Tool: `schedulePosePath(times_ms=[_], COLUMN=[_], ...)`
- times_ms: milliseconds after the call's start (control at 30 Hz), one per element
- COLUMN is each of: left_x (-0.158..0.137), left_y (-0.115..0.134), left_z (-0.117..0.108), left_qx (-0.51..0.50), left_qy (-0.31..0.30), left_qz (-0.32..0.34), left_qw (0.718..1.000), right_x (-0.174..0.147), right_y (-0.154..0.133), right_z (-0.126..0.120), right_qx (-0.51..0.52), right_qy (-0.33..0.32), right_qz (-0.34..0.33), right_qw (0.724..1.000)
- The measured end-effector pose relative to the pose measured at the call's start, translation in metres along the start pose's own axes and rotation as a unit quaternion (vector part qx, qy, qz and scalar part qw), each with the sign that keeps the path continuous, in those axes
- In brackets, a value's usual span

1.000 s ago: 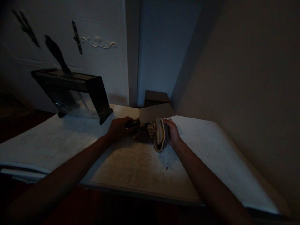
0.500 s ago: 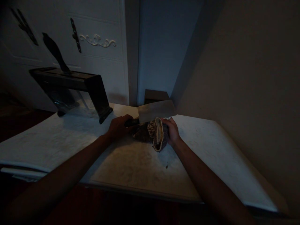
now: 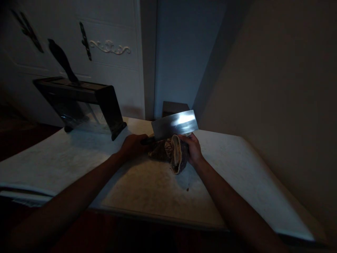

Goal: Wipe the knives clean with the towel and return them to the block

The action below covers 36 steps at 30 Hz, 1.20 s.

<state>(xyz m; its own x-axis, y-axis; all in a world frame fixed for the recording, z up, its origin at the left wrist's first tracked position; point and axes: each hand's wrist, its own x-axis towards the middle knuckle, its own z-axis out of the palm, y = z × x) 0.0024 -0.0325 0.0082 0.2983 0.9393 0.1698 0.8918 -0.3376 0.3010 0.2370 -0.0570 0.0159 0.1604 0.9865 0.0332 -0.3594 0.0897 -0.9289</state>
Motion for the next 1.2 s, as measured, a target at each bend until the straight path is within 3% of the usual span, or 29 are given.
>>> schedulePosePath(times_ms=[167,433,567,733,867,967,1067,1133,1200], left_x=[-0.001,0.001,-0.001,-0.006,-0.009,-0.010,-0.011,-0.011,-0.012], left_y=[0.001,0.002,0.004,0.018,0.033,0.038,0.038,0.037,0.037], left_z=[0.001,0.000,0.002,0.007,0.010,0.011,0.011,0.012,0.011], left_qx=[-0.005,-0.008,0.003,0.013,0.006,0.025,0.054,0.067,0.072], left_qy=[0.022,0.066,0.073,0.044,0.036,0.019,0.007,0.007,0.013], left_qz=[-0.013,-0.056,-0.057,-0.026,-0.024,-0.014,0.005,0.007,0.007], left_qw=[1.000,0.996,0.996,0.999,0.999,0.999,0.998,0.998,0.997], right_x=[-0.001,0.012,0.011,-0.007,-0.023,-0.028,-0.026,-0.023,-0.020], right_y=[-0.003,-0.007,-0.012,-0.021,-0.010,0.005,0.017,0.021,0.021], right_z=[0.002,-0.017,-0.016,0.007,0.021,0.029,0.036,0.039,0.040], right_qx=[-0.010,0.000,-0.053,-0.094,-0.192,-0.356,-0.503,-0.572,-0.616], right_qy=[0.014,0.180,0.183,0.203,0.133,0.006,-0.122,-0.145,-0.141], right_qz=[-0.006,-0.083,-0.194,-0.270,-0.316,-0.356,-0.399,-0.401,-0.394], right_qw=[1.000,0.980,0.962,0.936,0.920,0.864,0.757,0.701,0.667])
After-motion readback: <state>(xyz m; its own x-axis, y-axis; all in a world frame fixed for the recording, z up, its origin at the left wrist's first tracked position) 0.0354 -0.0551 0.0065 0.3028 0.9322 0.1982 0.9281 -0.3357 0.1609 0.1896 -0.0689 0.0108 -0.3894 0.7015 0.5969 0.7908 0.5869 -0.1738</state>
